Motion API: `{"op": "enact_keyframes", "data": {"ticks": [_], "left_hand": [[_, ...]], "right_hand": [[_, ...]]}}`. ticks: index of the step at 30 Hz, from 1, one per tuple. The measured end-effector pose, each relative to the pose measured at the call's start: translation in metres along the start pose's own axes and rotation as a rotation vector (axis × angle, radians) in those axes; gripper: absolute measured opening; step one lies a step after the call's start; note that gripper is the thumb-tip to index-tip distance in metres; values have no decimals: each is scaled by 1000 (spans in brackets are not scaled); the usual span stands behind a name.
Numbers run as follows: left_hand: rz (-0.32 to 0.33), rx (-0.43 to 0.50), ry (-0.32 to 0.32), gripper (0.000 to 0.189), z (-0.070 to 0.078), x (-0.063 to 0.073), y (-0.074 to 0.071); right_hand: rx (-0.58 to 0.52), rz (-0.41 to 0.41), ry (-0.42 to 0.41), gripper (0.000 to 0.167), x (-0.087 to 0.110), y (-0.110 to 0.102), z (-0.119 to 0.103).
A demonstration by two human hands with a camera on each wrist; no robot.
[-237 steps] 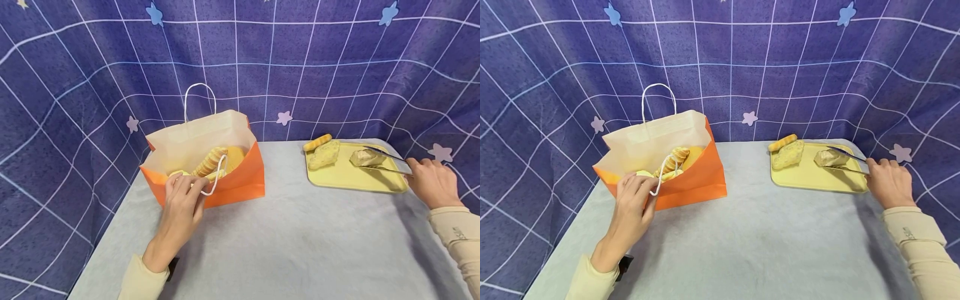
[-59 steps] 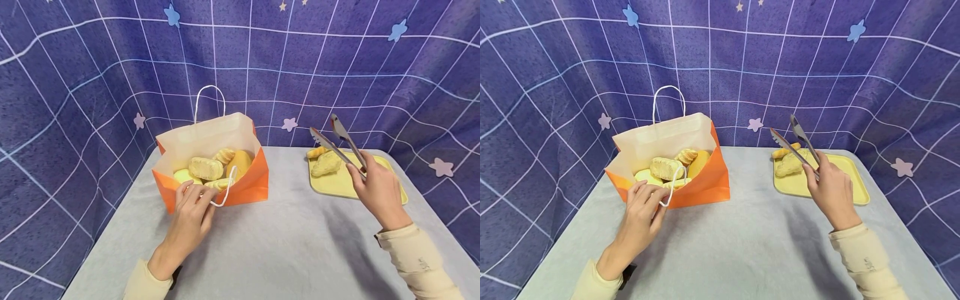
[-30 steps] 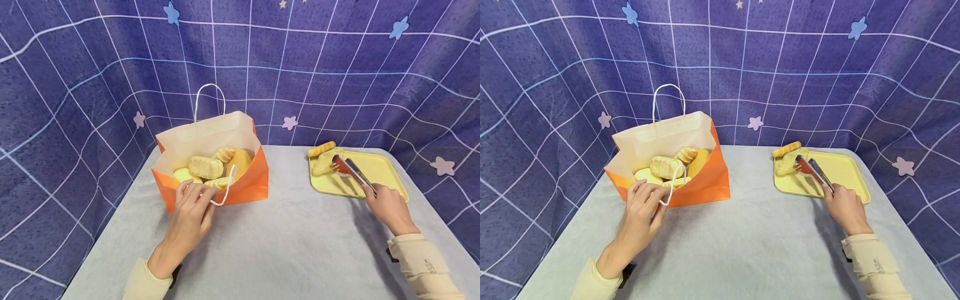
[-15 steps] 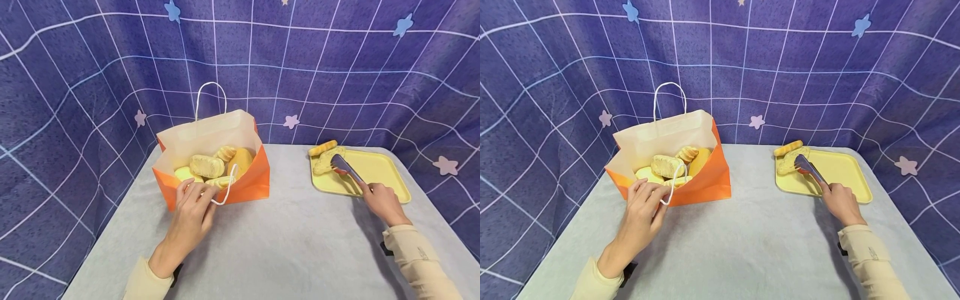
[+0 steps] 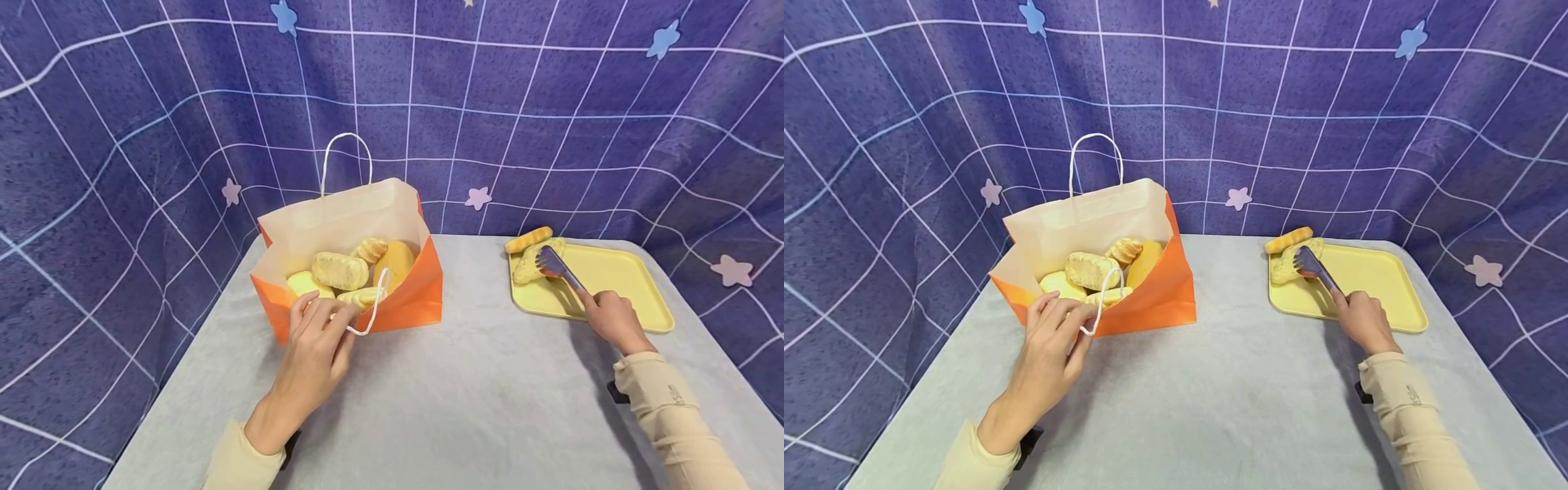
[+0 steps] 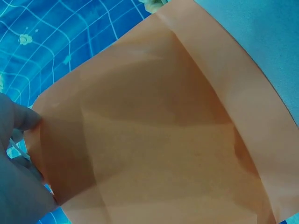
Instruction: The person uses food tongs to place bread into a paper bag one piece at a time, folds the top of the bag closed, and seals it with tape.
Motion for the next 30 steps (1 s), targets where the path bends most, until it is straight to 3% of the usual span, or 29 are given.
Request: {"op": "enact_keyframes", "data": {"ticks": [15,24,30], "left_hand": [[-2,-1,-7,23,2,1,0],[-3,-3,-1,23,2,1,1],[-8,-4,-3,23,1,0,1]], "right_hand": [[-27,106,-105,57,15,-1,8],[-26,200,-130,51,31,-13,18],[-41,265,-184,47,39,-24,9]]}}
Point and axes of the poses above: each hand's wrist, its own x-axis away from the middle knuckle, its own y-axis out of the palm, z = x × y, the point moved 5 cm from there along -x, towards the middle knuckle, and after that the axes turned 12 degrees about -x, right-handed, at the moved point
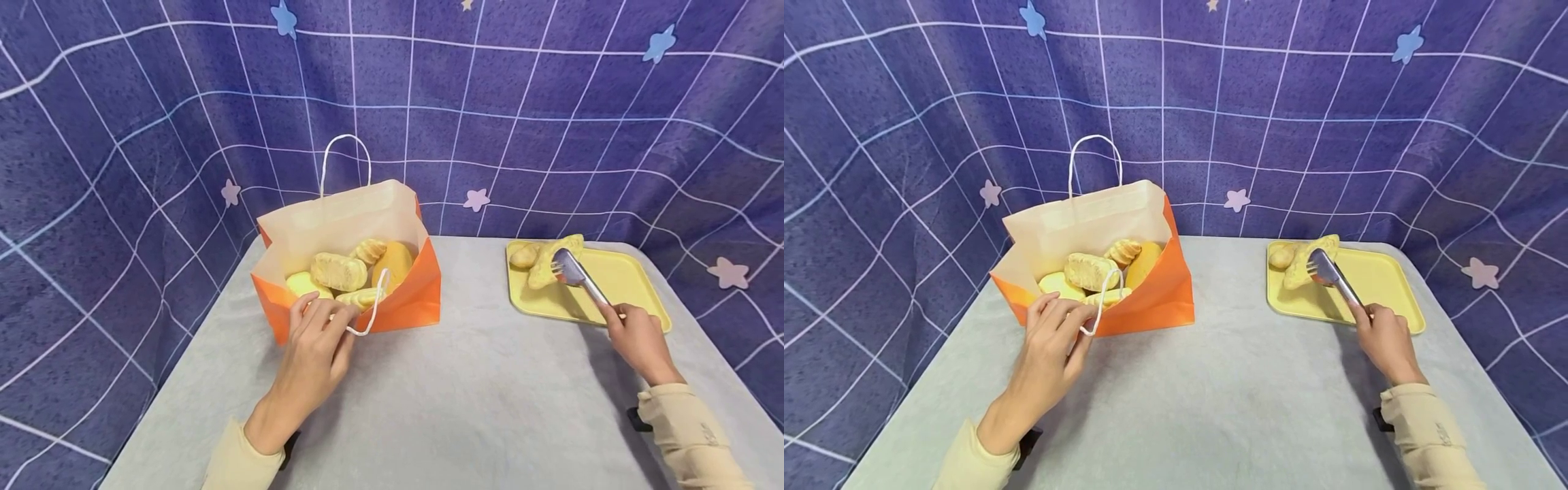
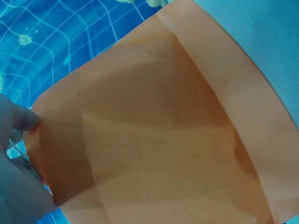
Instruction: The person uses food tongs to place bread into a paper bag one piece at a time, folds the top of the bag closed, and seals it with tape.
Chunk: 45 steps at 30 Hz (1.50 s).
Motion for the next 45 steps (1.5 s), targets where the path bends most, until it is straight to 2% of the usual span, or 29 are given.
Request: {"op": "enact_keyframes", "data": {"ticks": [8,17,29,35,45], "left_hand": [[-6,0,-8,22,-2,2,1],[5,2,-8,23,-3,3,0],[4,13,5,22,-2,4,0],[7,15,10,22,-2,4,-1],[10,14,7,22,-2,5,-1]], "right_hand": [[-28,35,-95,42,0,-11,-39],[-79,102,-209,32,4,-18,-105],[-198,209,-427,14,11,-22,-183],[-257,214,-539,7,12,-17,-220],[-301,148,-654,7,7,6,-269]]}}
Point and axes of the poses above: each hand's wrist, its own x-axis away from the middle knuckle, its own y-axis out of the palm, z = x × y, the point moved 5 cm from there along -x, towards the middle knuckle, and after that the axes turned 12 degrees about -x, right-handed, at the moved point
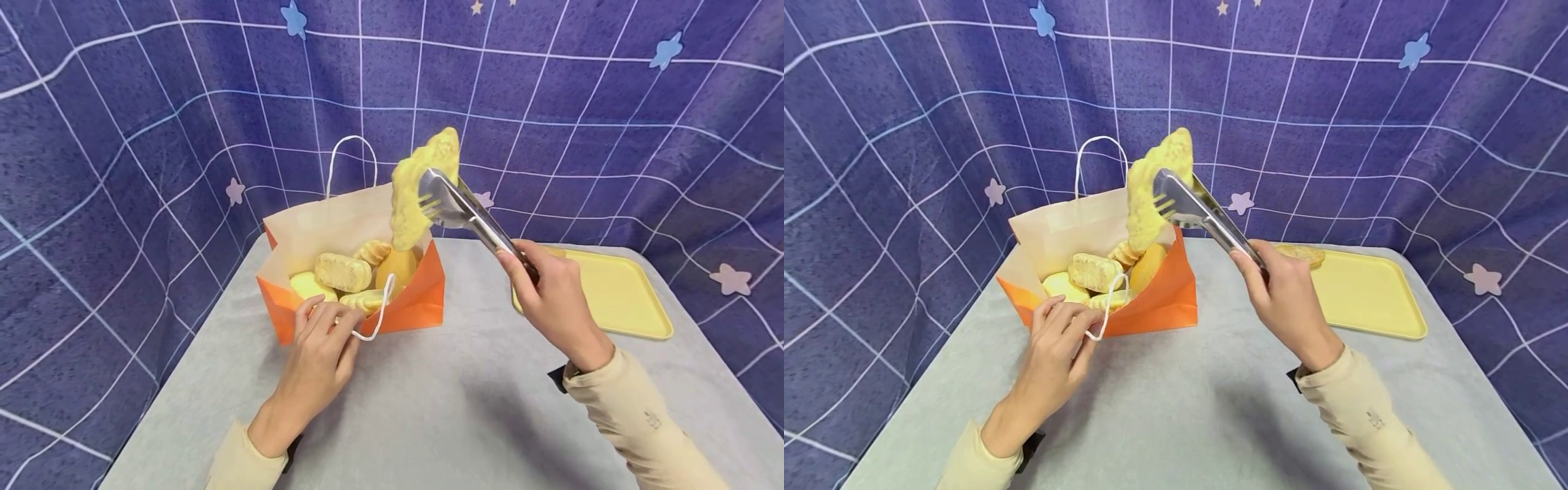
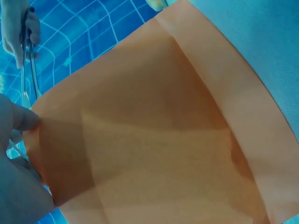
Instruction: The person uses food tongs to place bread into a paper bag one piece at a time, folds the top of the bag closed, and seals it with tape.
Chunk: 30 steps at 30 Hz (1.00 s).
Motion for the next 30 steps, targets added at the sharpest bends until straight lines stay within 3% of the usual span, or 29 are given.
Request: {"op": "enact_keyframes", "data": {"ticks": [15,23,30], "left_hand": [[5,4,0,22,-2,2,-2],[1,4,-1,21,0,1,-1],[2,7,-7,21,0,1,-1]], "right_hand": [[110,-70,-94,16,-13,32,-11],[173,-74,-48,23,-9,38,-2],[175,-41,-14,24,-6,31,4]]}}
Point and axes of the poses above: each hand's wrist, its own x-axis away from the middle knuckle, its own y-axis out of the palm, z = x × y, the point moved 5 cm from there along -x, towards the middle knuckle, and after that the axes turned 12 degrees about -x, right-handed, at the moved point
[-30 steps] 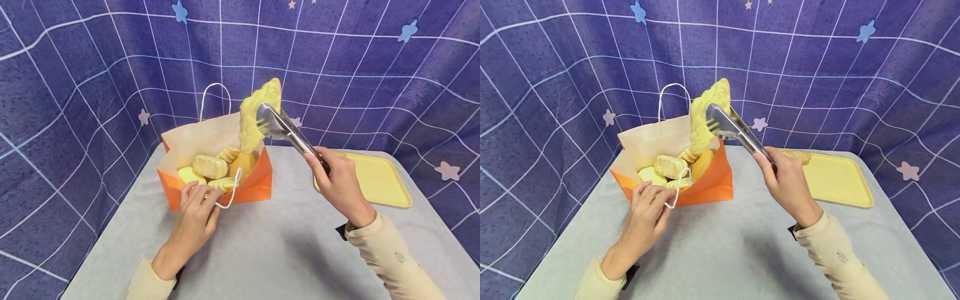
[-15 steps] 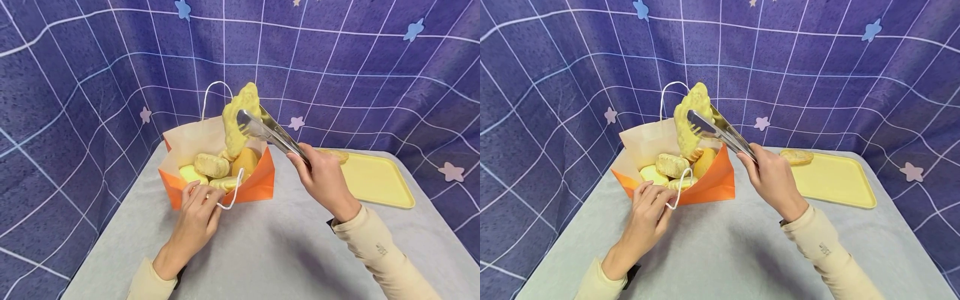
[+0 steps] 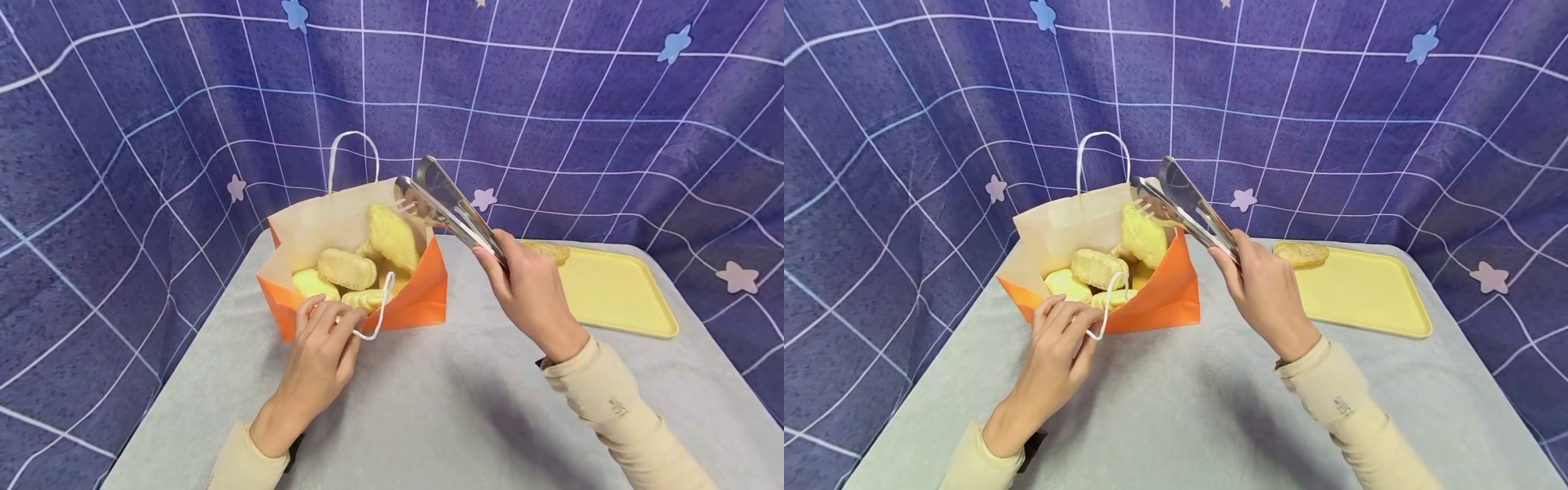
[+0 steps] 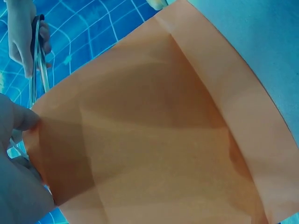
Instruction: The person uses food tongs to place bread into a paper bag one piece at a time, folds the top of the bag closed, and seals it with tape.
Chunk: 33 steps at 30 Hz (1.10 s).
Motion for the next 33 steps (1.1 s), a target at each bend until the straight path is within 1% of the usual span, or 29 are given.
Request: {"op": "enact_keyframes", "data": {"ticks": [6,9,14,18,23,33], "left_hand": [[-1,-7,5,21,1,-1,0],[-1,-6,6,21,1,-1,1],[-1,-1,-2,22,0,-2,1],[2,1,-8,22,-1,-3,1],[4,-3,-7,22,-1,-5,2],[-1,-5,-7,22,1,-6,2]], "right_hand": [[7,49,59,21,11,-15,19],[10,80,103,23,21,-25,35],[40,105,200,30,39,-43,65],[71,109,279,33,52,-56,84],[106,110,365,39,68,-70,102],[145,94,473,40,100,-83,129]]}}
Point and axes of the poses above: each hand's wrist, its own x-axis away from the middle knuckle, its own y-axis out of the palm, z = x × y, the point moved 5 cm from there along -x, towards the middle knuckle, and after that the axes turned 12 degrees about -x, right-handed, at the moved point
